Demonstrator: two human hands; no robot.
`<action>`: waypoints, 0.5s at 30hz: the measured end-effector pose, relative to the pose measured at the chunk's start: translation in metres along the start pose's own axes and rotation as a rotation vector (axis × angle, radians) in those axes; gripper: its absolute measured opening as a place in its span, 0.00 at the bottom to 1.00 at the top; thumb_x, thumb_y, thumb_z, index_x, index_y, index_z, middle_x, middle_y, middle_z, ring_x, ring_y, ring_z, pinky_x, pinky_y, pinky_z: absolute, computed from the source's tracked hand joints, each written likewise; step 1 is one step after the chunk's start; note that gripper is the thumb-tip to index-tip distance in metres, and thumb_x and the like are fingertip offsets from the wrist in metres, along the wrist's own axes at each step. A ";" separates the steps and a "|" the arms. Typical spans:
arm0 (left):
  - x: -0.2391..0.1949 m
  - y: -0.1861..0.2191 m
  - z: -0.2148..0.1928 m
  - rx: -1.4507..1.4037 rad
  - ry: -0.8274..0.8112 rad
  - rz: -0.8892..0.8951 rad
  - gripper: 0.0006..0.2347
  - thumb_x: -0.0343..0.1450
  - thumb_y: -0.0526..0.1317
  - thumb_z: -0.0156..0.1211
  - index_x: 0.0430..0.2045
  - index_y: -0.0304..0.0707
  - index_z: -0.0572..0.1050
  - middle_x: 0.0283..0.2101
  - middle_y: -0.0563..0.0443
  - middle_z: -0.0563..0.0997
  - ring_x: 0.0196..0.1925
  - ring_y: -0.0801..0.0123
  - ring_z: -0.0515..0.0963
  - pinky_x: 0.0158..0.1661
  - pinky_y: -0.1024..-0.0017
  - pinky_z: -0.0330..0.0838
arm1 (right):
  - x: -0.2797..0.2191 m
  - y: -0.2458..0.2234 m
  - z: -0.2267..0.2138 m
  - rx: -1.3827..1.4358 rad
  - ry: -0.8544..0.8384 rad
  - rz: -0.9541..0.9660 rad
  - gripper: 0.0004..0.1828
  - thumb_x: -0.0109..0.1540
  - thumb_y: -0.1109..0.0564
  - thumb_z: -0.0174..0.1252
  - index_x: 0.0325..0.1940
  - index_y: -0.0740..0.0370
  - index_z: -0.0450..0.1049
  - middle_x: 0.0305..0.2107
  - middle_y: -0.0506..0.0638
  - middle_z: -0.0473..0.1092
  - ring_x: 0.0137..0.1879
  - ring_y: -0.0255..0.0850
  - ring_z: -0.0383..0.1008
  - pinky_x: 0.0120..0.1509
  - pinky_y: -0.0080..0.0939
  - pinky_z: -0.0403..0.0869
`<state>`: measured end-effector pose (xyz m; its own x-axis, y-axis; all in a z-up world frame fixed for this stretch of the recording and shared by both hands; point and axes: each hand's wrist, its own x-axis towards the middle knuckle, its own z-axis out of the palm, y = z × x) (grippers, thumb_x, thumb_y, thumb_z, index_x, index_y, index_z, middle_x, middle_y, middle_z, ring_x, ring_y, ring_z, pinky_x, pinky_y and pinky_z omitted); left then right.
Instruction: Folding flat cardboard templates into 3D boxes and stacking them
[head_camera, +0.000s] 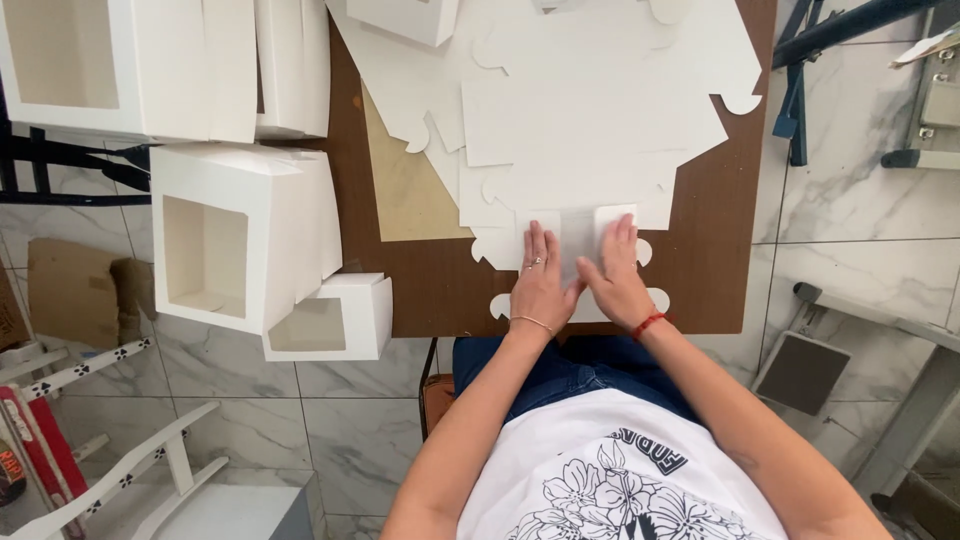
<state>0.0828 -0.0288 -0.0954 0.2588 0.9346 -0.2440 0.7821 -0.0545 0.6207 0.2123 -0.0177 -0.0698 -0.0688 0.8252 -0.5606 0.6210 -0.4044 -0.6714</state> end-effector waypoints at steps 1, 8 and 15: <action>0.001 -0.001 0.000 -0.001 0.000 0.000 0.31 0.63 0.47 0.49 0.54 0.23 0.49 0.61 0.30 0.43 0.63 0.46 0.46 0.59 0.62 0.47 | 0.002 0.007 0.005 -0.001 0.000 0.001 0.38 0.60 0.48 0.40 0.62 0.74 0.33 0.60 0.68 0.25 0.64 0.63 0.20 0.66 0.60 0.30; 0.021 -0.002 -0.057 -0.092 -0.126 -0.314 0.13 0.64 0.36 0.47 0.41 0.51 0.67 0.55 0.57 0.56 0.57 0.65 0.59 0.50 0.65 0.62 | 0.010 0.017 -0.038 -0.002 0.075 0.081 0.21 0.55 0.49 0.52 0.50 0.56 0.63 0.48 0.54 0.49 0.54 0.49 0.49 0.56 0.45 0.55; 0.068 -0.059 -0.037 -0.578 0.419 -0.626 0.24 0.53 0.35 0.66 0.43 0.44 0.65 0.39 0.55 0.67 0.41 0.70 0.71 0.44 0.74 0.67 | 0.059 0.034 -0.069 0.366 0.621 0.239 0.23 0.44 0.53 0.67 0.42 0.49 0.70 0.32 0.42 0.65 0.34 0.27 0.67 0.38 0.24 0.70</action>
<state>0.0332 0.0505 -0.1211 -0.4245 0.7913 -0.4401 0.2791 0.5768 0.7677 0.2828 0.0444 -0.0922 0.5547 0.7252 -0.4079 0.2573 -0.6157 -0.7448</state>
